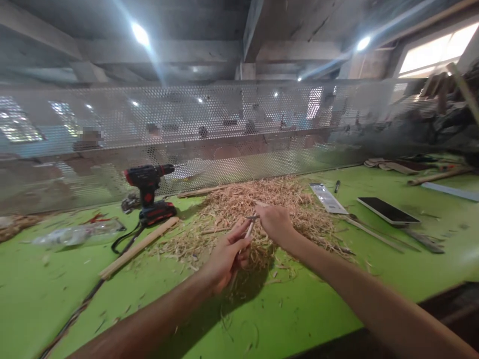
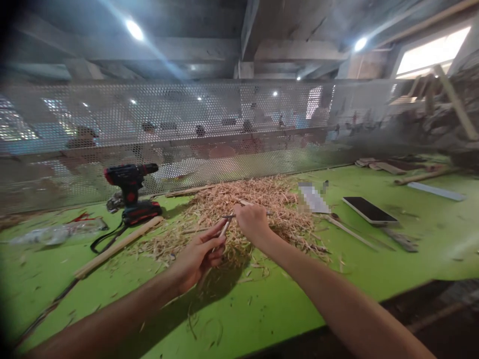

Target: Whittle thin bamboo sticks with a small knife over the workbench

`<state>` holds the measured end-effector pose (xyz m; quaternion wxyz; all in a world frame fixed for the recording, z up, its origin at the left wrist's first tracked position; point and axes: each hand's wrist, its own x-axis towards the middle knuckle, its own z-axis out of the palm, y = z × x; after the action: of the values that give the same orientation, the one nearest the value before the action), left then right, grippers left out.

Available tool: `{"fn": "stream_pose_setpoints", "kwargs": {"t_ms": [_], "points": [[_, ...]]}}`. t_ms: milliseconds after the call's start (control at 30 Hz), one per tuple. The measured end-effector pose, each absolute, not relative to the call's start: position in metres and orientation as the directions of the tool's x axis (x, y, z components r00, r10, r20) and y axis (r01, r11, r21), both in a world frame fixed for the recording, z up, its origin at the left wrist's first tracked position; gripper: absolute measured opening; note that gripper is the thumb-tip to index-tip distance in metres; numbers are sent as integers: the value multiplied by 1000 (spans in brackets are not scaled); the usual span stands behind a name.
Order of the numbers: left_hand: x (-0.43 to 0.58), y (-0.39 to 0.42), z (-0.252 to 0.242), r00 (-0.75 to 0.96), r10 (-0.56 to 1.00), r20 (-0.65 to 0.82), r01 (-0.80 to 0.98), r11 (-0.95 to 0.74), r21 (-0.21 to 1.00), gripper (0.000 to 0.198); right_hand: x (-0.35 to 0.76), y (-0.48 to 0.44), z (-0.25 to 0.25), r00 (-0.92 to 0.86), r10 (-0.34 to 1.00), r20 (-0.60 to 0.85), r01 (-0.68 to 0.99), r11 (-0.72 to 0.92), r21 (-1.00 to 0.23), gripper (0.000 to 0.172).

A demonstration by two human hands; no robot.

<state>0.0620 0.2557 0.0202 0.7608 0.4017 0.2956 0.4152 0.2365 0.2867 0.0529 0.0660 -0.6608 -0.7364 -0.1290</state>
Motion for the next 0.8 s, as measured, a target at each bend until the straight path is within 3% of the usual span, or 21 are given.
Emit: {"fn": "stream_pose_setpoints", "kwargs": {"t_ms": [267,533,667,800], "points": [[59,254,27,511,851,-120,-397,358,845,65,236,291,53,-121,952,281,989,93,112,33],[58,245,27,660,735,-156,-242,404,882,61,285,312,54,80,948,308,996,-92,22,34],[59,254,26,544,821,-171,-323,393,861,64,282,309,53,-15,926,378,1000,10,14,34],[58,259,25,534,832,-152,-372,393,841,65,254,299,48,-175,927,331,985,162,67,28]]}}
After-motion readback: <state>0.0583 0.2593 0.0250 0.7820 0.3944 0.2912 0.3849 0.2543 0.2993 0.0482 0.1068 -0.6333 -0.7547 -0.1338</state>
